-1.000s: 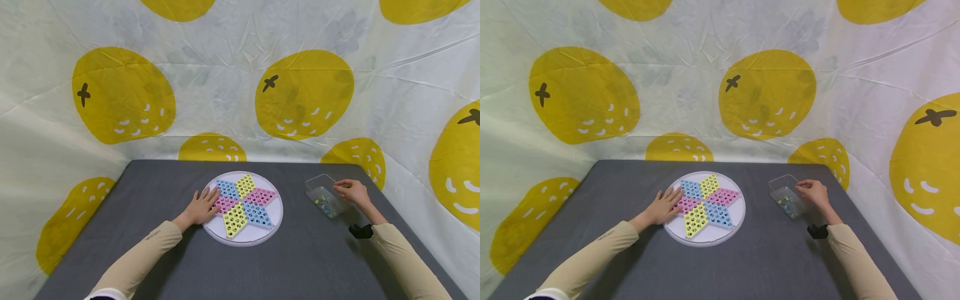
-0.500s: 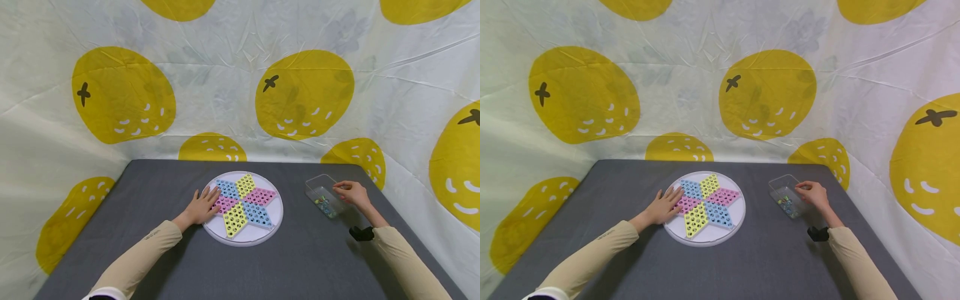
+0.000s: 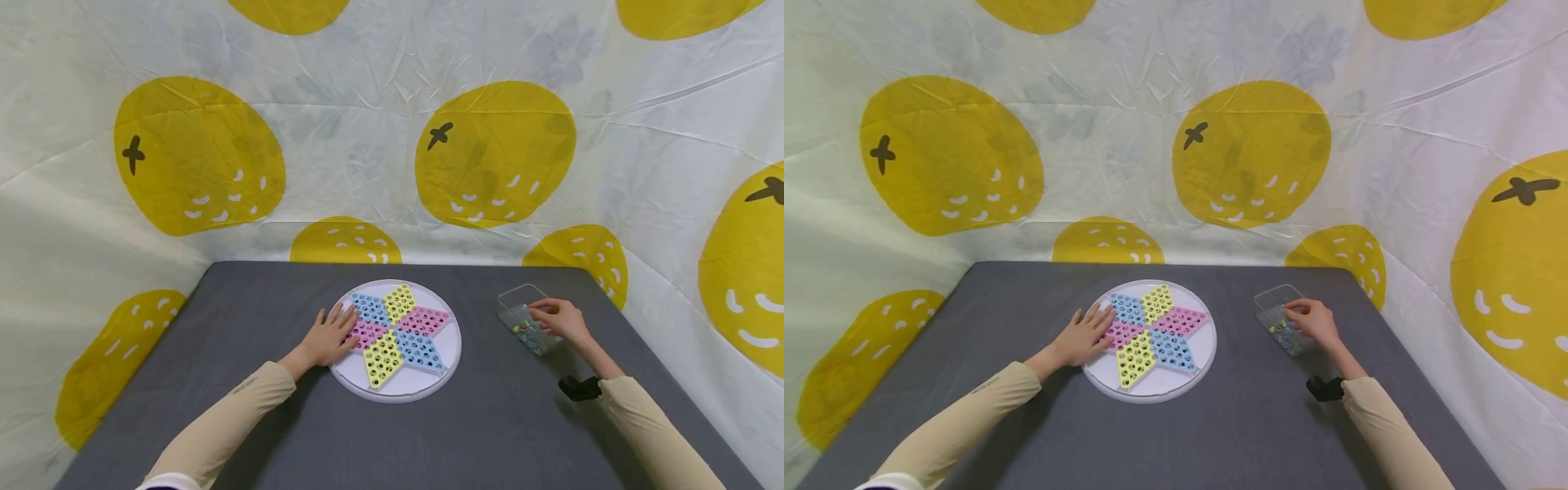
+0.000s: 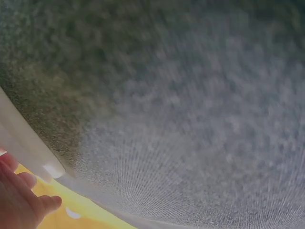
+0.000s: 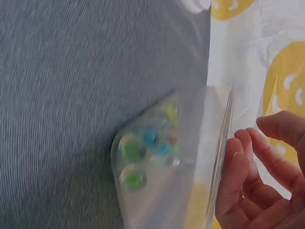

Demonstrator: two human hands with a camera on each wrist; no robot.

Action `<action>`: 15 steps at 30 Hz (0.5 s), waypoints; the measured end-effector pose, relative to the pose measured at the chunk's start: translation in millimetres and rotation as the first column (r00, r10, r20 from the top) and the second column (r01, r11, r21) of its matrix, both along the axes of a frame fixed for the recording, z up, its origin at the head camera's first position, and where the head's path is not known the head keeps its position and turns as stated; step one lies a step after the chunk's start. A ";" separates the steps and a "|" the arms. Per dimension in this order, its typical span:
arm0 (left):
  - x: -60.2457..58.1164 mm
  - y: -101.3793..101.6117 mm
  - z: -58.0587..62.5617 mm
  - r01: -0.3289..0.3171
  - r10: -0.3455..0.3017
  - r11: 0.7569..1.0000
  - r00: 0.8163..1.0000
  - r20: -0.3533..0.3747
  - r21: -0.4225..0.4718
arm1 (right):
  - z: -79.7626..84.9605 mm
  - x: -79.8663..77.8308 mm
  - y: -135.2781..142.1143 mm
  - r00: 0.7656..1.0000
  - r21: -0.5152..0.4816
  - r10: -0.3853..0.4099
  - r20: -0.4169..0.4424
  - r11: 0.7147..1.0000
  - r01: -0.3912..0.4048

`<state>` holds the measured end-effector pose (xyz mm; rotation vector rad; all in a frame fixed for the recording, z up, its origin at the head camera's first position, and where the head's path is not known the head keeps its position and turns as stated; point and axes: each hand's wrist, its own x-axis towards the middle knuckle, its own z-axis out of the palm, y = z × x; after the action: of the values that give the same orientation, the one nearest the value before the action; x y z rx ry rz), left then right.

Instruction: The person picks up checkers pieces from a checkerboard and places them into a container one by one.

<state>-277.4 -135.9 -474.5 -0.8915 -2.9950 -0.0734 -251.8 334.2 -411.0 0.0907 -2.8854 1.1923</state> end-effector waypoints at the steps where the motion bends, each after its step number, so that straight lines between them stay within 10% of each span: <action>1: -0.2 0.1 -0.4 0.001 -0.001 1.000 1.000 -0.001 -0.002 | 0.4 0.4 -3.2 1.000 -0.002 0.001 0.004 1.000 -0.001; 15: 1.1 -0.4 2.0 0.026 -0.026 0.996 1.000 -0.002 0.080 | -0.8 4.5 -52.1 0.991 -0.040 0.121 -0.055 0.992 -0.124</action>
<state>-276.3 -136.3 -472.4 -0.9220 -2.9559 -0.1918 -247.3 282.2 -411.8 0.2980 -2.8443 1.2496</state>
